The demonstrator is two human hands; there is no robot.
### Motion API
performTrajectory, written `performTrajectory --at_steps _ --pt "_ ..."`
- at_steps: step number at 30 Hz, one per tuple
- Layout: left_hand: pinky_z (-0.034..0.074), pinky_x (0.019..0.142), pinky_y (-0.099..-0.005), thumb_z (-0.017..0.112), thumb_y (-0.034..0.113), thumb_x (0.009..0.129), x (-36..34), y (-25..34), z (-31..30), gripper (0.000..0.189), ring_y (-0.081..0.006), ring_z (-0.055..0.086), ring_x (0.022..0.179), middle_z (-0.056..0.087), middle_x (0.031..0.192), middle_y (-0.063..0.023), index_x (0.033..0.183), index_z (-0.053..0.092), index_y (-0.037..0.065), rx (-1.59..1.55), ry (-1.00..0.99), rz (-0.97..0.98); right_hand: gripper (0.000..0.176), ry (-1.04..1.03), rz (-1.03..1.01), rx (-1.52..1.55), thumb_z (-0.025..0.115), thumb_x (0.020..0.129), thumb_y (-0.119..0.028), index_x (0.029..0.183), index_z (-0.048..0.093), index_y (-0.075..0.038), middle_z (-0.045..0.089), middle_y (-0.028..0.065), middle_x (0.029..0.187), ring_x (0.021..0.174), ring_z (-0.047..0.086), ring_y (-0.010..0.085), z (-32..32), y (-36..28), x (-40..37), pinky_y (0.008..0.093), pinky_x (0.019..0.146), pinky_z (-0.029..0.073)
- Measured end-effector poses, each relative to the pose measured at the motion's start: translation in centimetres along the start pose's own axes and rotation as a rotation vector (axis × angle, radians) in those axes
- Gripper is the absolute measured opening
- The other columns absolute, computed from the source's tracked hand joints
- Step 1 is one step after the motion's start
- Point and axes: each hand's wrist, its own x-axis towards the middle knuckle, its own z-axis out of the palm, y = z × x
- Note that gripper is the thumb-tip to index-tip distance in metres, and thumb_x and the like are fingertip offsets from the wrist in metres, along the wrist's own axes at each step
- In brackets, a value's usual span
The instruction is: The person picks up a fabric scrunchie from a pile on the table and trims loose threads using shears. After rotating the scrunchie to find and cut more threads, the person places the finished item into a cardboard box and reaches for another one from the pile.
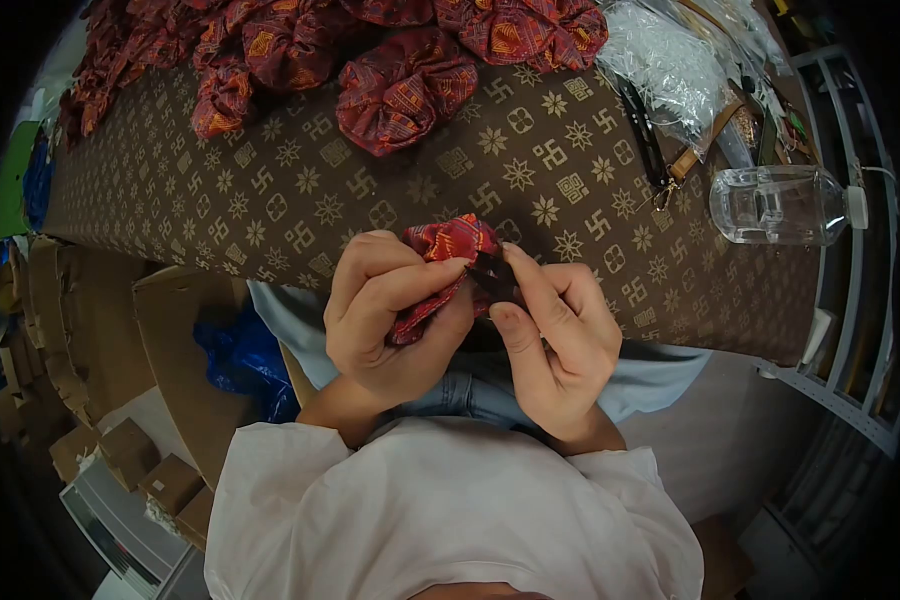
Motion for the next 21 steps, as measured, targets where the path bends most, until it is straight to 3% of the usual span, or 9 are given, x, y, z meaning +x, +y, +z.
performTrajectory --at_steps 21 --pt "0.037 0.055 -0.0281 0.067 -0.009 0.052 0.25 0.02 -0.22 0.036 -0.0176 0.048 0.063 0.05 0.076 -0.0061 0.085 0.061 0.001 0.078 -0.02 0.073 0.034 0.031 -0.012 -0.04 0.067 0.068 -0.001 0.101 0.06 0.003 0.049 0.0057 0.069 0.055 0.045 0.0139 0.27 -0.3 0.02 0.0236 0.048 0.038"
